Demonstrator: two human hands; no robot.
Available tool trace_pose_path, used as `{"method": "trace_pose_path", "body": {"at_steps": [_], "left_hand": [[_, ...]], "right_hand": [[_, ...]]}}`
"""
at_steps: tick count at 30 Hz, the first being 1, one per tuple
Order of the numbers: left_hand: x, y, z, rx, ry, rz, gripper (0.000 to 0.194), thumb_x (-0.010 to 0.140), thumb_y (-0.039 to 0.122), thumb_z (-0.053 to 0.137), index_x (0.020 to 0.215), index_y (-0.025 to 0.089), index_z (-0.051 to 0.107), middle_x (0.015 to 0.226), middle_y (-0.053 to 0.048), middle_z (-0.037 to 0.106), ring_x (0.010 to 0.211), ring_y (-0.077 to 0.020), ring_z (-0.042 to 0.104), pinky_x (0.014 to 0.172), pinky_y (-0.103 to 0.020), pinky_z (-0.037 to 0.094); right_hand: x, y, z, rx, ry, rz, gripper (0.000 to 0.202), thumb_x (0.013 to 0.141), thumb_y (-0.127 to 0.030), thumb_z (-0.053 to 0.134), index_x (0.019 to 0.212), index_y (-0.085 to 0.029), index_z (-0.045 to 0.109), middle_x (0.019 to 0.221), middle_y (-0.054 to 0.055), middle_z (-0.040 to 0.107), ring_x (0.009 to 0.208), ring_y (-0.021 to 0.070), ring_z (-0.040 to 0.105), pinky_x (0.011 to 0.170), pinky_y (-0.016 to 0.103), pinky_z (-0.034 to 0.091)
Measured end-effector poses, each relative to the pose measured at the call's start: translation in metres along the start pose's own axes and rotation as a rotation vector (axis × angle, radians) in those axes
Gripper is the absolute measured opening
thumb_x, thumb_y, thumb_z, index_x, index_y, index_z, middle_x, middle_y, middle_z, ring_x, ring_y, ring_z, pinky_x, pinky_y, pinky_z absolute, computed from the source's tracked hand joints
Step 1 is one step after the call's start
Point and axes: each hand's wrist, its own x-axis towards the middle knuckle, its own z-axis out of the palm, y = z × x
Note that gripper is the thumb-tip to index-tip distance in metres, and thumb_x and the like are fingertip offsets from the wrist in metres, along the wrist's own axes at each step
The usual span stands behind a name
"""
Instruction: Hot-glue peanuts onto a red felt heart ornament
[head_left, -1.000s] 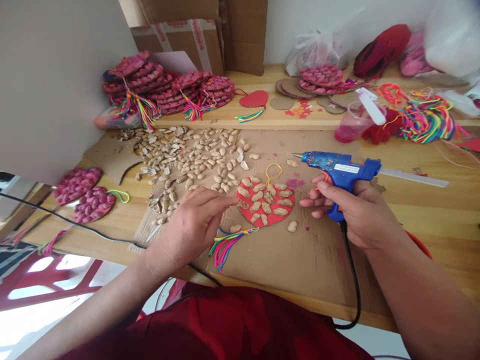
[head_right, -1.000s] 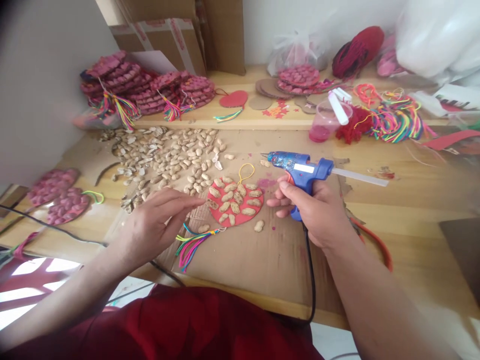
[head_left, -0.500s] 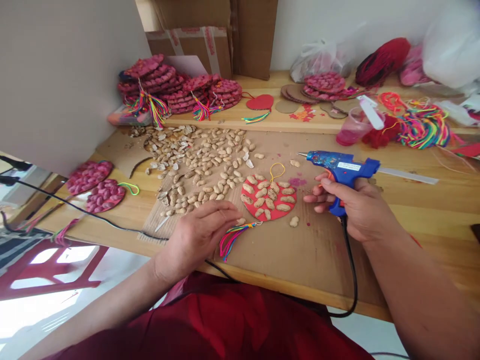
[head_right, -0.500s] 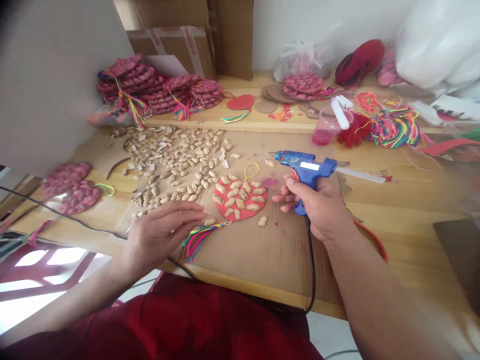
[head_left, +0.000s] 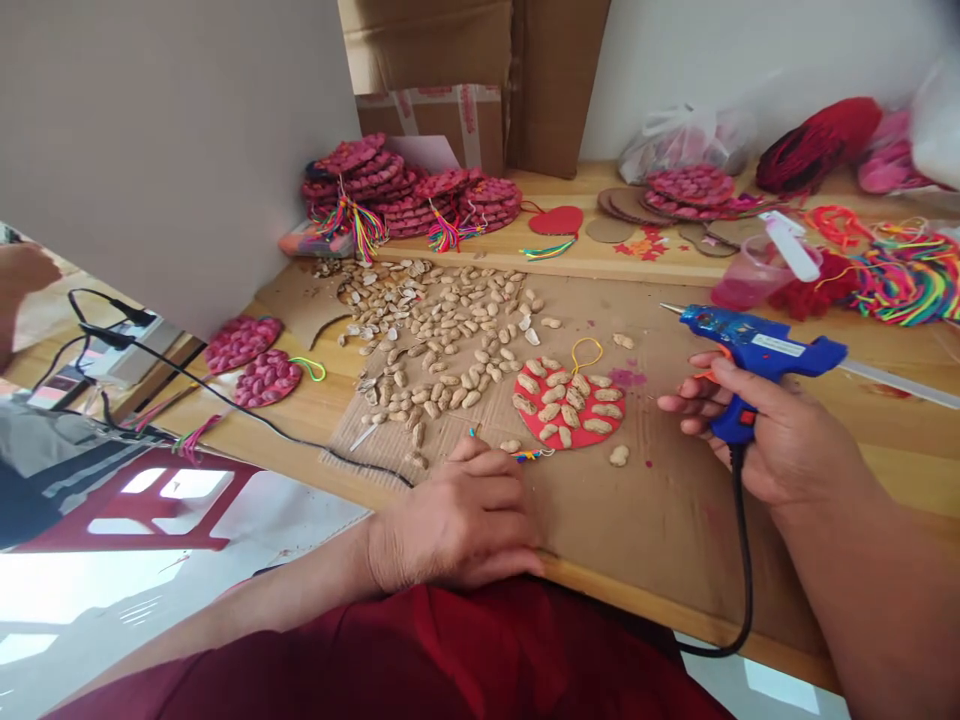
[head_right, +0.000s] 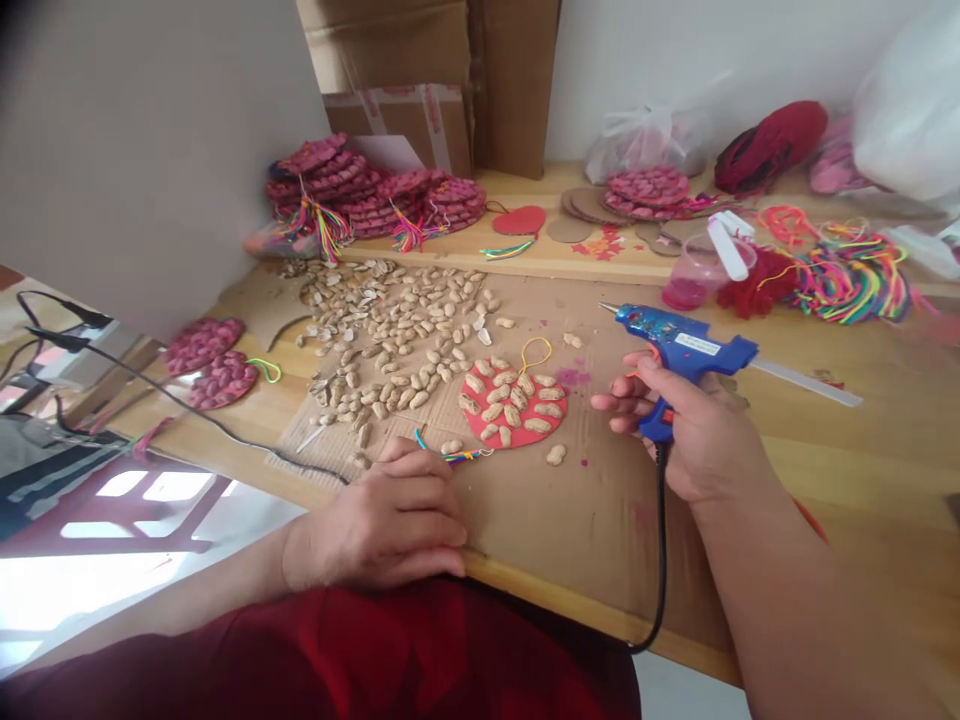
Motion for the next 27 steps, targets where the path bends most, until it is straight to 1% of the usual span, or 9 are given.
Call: {"method": "trace_pose_path", "body": {"at_steps": [4,8,11,14,16,18,21,24,27], "left_hand": [[-0.002,0.000,0.001,0.025,-0.092,0.046,0.015,0.091,0.038,0.067,0.087,0.024,0.067,0.085,0.000,0.068,0.094,-0.0178,0.060,0.092,-0.038,0.034],[-0.004,-0.001,-0.002,0.075,-0.131,0.079,0.011,0.089,0.034,0.068,0.091,0.024,0.065,0.091,-0.001,0.068,0.097,-0.0196,0.059,0.093,-0.039,0.033],[-0.005,-0.001,-0.005,0.071,-0.175,0.113,0.014,0.089,0.035,0.067,0.096,0.023,0.063,0.096,-0.002,0.068,0.098,-0.0205,0.059,0.095,-0.040,0.033],[-0.006,0.000,-0.006,0.094,-0.187,0.127,0.013,0.091,0.033,0.064,0.098,0.022,0.062,0.100,-0.003,0.068,0.099,-0.0207,0.060,0.094,-0.040,0.034],[-0.007,0.002,-0.005,0.149,-0.171,0.132,0.005,0.094,0.025,0.059,0.096,0.022,0.063,0.099,-0.002,0.069,0.097,-0.0191,0.060,0.091,-0.038,0.035],[-0.009,0.003,-0.003,0.186,-0.154,0.140,0.011,0.096,0.018,0.054,0.091,0.022,0.062,0.095,-0.002,0.069,0.092,-0.0169,0.061,0.088,-0.036,0.036],[-0.012,0.004,-0.002,0.141,-0.105,0.123,0.013,0.097,0.021,0.055,0.086,0.021,0.062,0.089,-0.002,0.069,0.090,-0.0160,0.062,0.087,-0.034,0.037],[-0.014,0.002,-0.004,0.051,0.022,0.033,0.010,0.095,0.028,0.061,0.088,0.021,0.064,0.085,-0.001,0.069,0.089,-0.0159,0.062,0.087,-0.034,0.038],[-0.013,0.001,-0.006,0.009,0.163,-0.125,0.010,0.093,0.030,0.065,0.087,0.021,0.064,0.084,-0.001,0.069,0.085,-0.0152,0.061,0.083,-0.034,0.038]], "right_hand": [[0.002,-0.003,0.000,0.044,0.037,0.007,0.022,0.070,-0.021,0.078,0.088,-0.016,0.067,0.072,0.006,0.062,0.067,0.0230,0.069,0.044,0.018,0.053],[0.003,-0.008,0.000,0.105,0.112,0.032,0.006,0.084,-0.017,0.065,0.089,-0.016,0.067,0.070,0.005,0.061,0.064,0.0205,0.068,0.041,0.017,0.049],[0.003,-0.012,0.001,0.124,0.148,0.063,0.008,0.090,-0.014,0.058,0.088,-0.017,0.066,0.068,0.004,0.059,0.062,0.0180,0.066,0.041,0.016,0.047],[0.002,-0.014,0.002,0.122,0.153,0.072,0.008,0.090,-0.014,0.058,0.088,-0.016,0.065,0.068,0.003,0.058,0.061,0.0169,0.066,0.042,0.016,0.046],[0.002,-0.013,0.001,0.117,0.150,0.070,0.004,0.088,-0.015,0.060,0.088,-0.016,0.065,0.068,0.003,0.058,0.062,0.0171,0.066,0.041,0.016,0.045],[0.003,-0.012,0.001,0.113,0.140,0.068,0.003,0.085,-0.016,0.064,0.088,-0.017,0.065,0.069,0.003,0.058,0.063,0.0173,0.066,0.042,0.016,0.045],[0.003,-0.011,-0.001,0.107,0.119,0.069,0.006,0.083,-0.017,0.066,0.089,-0.017,0.065,0.070,0.002,0.058,0.063,0.0170,0.066,0.042,0.016,0.046],[0.002,-0.010,-0.001,0.098,0.103,0.069,0.007,0.082,-0.017,0.065,0.090,-0.017,0.065,0.069,0.002,0.058,0.062,0.0171,0.066,0.042,0.016,0.046],[0.001,-0.009,0.000,0.089,0.091,0.062,0.007,0.083,-0.018,0.065,0.090,-0.016,0.065,0.070,0.002,0.059,0.063,0.0174,0.066,0.042,0.016,0.046]]}}
